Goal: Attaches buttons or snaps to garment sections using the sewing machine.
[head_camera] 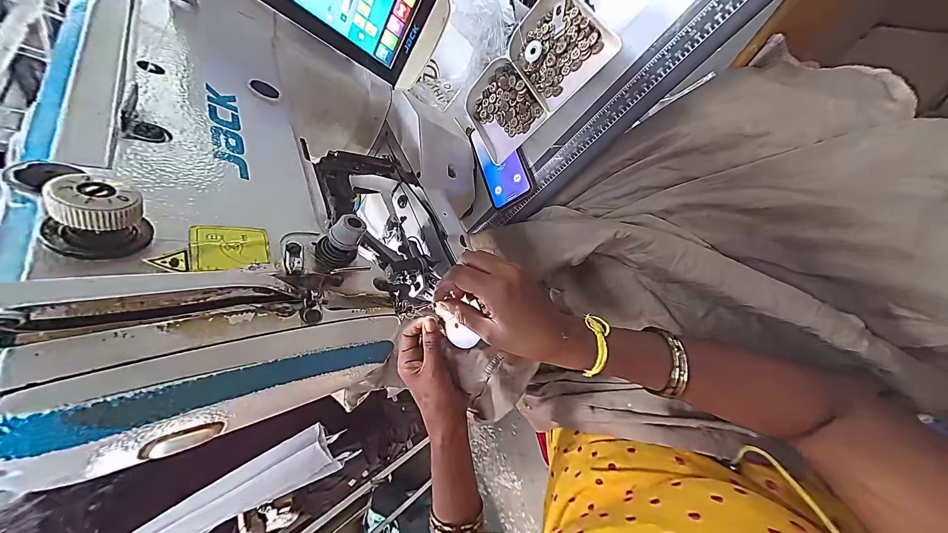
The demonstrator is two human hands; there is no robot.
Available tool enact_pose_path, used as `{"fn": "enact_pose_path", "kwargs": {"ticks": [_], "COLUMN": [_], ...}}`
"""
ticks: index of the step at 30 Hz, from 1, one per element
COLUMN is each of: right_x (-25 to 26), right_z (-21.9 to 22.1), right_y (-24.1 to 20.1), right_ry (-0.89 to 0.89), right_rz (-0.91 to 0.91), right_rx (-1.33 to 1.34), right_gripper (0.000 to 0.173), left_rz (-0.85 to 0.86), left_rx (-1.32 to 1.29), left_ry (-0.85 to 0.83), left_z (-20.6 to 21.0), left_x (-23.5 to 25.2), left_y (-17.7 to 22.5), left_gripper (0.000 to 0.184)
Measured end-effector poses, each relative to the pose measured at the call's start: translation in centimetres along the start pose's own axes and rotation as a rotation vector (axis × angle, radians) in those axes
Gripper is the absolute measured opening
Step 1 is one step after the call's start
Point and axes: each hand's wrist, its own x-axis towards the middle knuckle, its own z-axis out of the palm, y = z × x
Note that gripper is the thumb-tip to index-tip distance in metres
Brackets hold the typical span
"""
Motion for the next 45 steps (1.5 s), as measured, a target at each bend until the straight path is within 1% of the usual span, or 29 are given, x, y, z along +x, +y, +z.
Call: {"fn": "enact_pose_path", "kwargs": {"ticks": [4,9,12,16,19,22,24,26,28,31,34,36,39,42,45], "right_x": [0.3,0.3,0.2,0.2,0.3,0.5,0.5,0.5,0.5,0.8,1.6,1.9,2.1,2.1,2.0], "right_z": [0.2,0.3,0.4,0.3,0.1,-0.4,-0.7,-0.9,-1.3,-1.7,-1.8,-1.8,-1.7,-1.6,-1.6], "right_y": [-0.1,0.0,0.1,0.2,0.2,0.1,0.2,0.2,0.1,-0.3,-1.3,-1.9,-2.0,-2.0,-2.1], "right_ry": [0.011,0.028,0.039,0.032,0.017,0.003,-0.016,-0.044,-0.089,-0.187,-0.253,-0.293,-0.301,-0.294,-0.31], "right_rz": [0.005,0.021,0.023,0.017,0.006,0.016,0.004,-0.066,-0.187,-0.417,-0.585,-0.626,-0.663,-0.674,-0.663], "right_rx": [-0.029,-0.043,-0.061,-0.071,-0.102,-0.16,-0.207,-0.271,-0.369,-0.584,-0.747,-0.808,-0.863,-0.884,-0.808], "right_gripper": [0.011,0.01,0.009,0.009,0.01,0.012,0.01,0.008,0.007,0.009,0.011,0.016,0.016,0.013,0.011], "left_rz": [0.056,0.145,0.188,0.176,0.166,0.116,0.048,-0.053,-0.101,-0.082,-0.056,-0.083,-0.195,-0.222,-0.195], "left_rx": [0.0,-0.031,-0.002,0.045,0.033,0.02,0.028,0.045,0.053,0.006,-0.046,-0.04,-0.039,-0.051,0.051], "left_ry": [0.015,-0.012,-0.018,-0.042,-0.039,-0.055,-0.011,0.014,-0.006,-0.05,-0.091,-0.088,0.024,0.078,0.031], "left_z": [0.1,0.8,1.2,1.5,1.0,-0.3,-1.1,-1.9,-2.7,-3.1,-1.7,0.1,2.2,2.7,2.0], "left_x": [0.0,0.1,0.1,0.5,0.8,0.8,0.7,0.4,-0.1,0.0,1.5,2.4,3.0,3.4,3.5], "left_y": [0.1,0.3,0.7,1.0,0.8,0.0,-1.2,-2.5,-3.5,-3.3,-1.2,-0.3,0.5,0.4,0.2], "left_gripper": [0.011,0.015,0.016,0.014,0.011,0.014,0.013,0.012,0.011,0.013,0.009,0.006,0.011,0.015,0.015]}}
